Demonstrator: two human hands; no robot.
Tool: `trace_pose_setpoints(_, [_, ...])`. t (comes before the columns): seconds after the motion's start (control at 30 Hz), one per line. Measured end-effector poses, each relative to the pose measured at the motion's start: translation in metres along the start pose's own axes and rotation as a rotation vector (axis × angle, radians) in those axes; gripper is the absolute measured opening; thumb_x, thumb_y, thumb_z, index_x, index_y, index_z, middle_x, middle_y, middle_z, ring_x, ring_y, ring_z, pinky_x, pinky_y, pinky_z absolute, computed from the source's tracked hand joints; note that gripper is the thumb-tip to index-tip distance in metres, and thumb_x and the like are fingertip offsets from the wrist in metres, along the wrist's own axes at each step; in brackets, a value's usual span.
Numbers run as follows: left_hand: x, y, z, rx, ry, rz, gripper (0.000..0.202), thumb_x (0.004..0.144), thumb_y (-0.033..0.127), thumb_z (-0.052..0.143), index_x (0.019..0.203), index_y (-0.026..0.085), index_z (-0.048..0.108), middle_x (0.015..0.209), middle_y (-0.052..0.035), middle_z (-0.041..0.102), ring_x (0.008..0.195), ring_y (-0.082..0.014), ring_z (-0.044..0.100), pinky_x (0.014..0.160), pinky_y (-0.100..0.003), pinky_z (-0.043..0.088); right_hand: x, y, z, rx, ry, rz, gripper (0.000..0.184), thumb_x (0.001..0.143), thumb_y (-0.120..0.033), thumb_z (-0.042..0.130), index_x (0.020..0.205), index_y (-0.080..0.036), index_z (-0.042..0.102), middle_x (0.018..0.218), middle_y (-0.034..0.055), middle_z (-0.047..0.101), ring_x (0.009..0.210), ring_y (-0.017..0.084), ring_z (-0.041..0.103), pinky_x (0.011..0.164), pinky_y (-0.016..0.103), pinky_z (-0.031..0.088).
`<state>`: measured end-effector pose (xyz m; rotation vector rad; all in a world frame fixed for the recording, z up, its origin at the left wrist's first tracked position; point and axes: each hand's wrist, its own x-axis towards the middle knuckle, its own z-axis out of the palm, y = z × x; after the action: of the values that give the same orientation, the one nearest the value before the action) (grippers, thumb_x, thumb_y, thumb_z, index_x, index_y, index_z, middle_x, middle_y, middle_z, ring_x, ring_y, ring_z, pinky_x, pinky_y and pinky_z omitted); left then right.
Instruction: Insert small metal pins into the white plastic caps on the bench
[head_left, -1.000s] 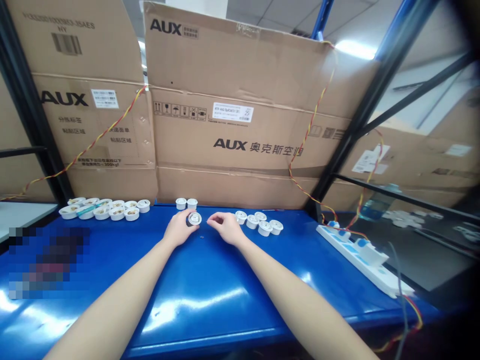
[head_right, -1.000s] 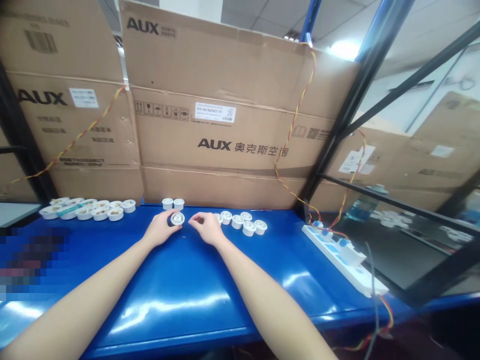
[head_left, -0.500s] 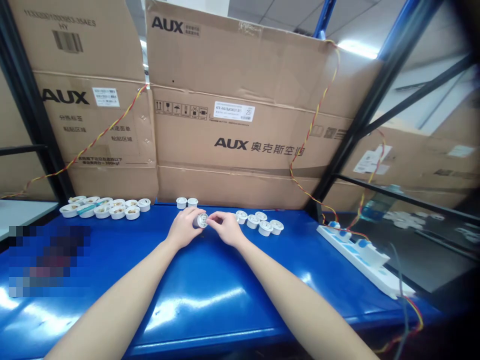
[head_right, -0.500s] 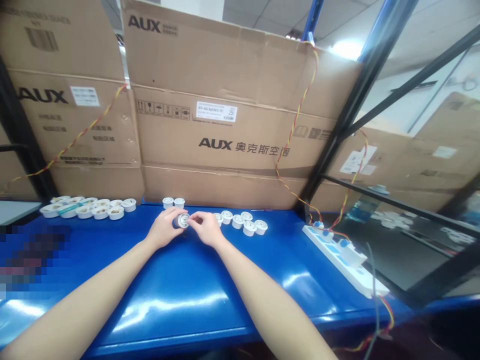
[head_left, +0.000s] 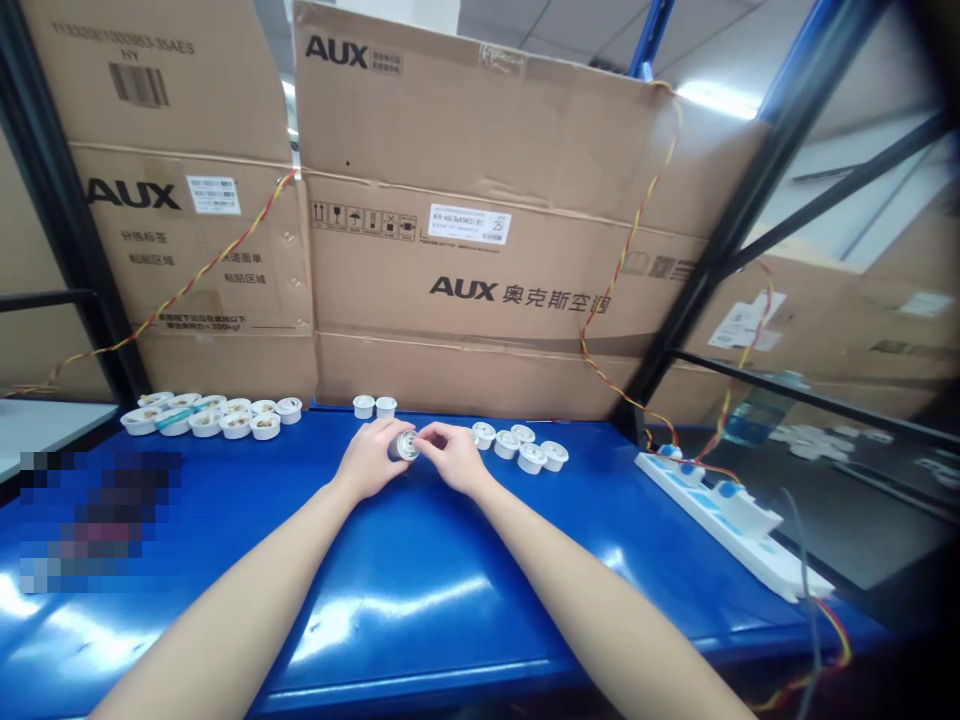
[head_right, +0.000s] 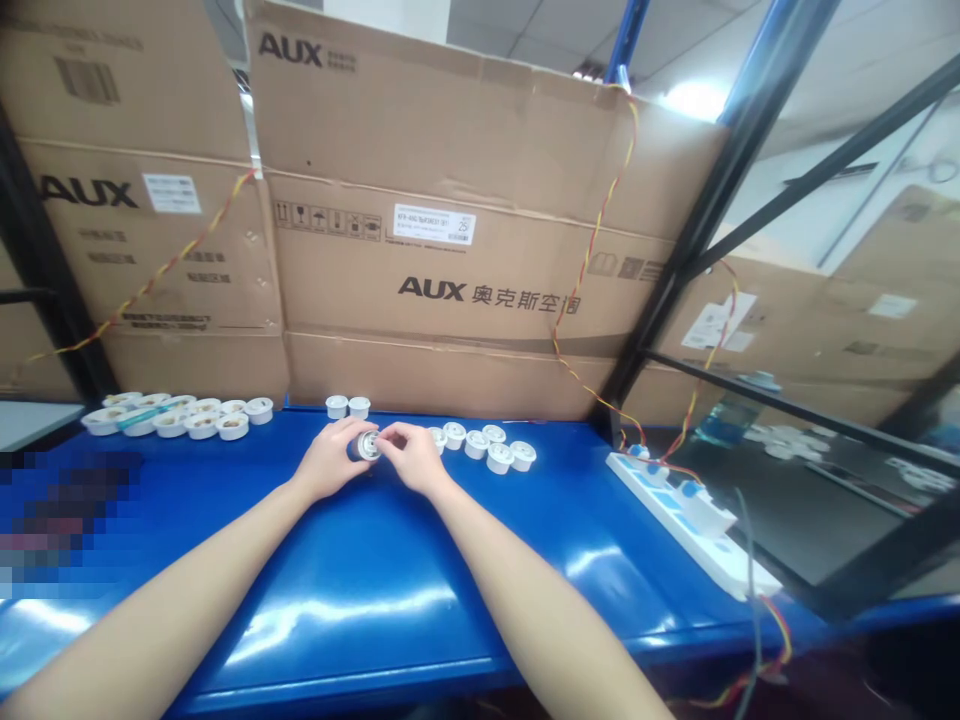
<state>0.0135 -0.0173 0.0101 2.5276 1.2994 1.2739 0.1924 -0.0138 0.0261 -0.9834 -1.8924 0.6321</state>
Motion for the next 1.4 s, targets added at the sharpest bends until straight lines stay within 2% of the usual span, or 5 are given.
trace_pose_setpoints(0.2, [-0.0003,-0.0004,0.0002,0.004,0.002,-0.019,0.037,0.071,0.024,0.066,0.108,0.024,0.061,0.11,-0.0039,0.065,0.102,-0.0235,0.06,0.09,-0.036,0.047,0.0003,0.0023,0.0005,0.003,-0.022,-0.008,0.018,0.08,-0.033,0.059,0.078,-0.017,0.066,0.074,0.002,0.067,0.065,0.014,0.056,0.065,0.026,0.044])
trace_pose_setpoints(0.9, [-0.0011,0.003,0.0001,-0.012,-0.007,-0.031,0.039,0.072,0.026,0.066,0.111,0.024,0.06,0.112,-0.0031,0.064,0.103,-0.0225,0.06,0.09,-0.033,0.048,-0.0011,-0.0021,-0.0001,-0.055,0.026,-0.015,0.016,0.08,-0.03,0.057,0.074,-0.017,0.063,0.069,0.0013,0.064,0.062,0.013,0.054,0.061,0.025,0.042])
trace_pose_setpoints(1.4, [-0.0017,0.0009,0.0009,-0.025,-0.018,-0.047,0.04,0.072,0.028,0.066,0.111,0.025,0.06,0.113,-0.0027,0.064,0.105,-0.0224,0.06,0.09,-0.033,0.048,0.0002,0.0069,0.0017,0.035,-0.036,0.01,0.018,0.08,-0.034,0.059,0.079,-0.016,0.065,0.073,0.0021,0.065,0.066,0.014,0.055,0.064,0.026,0.043])
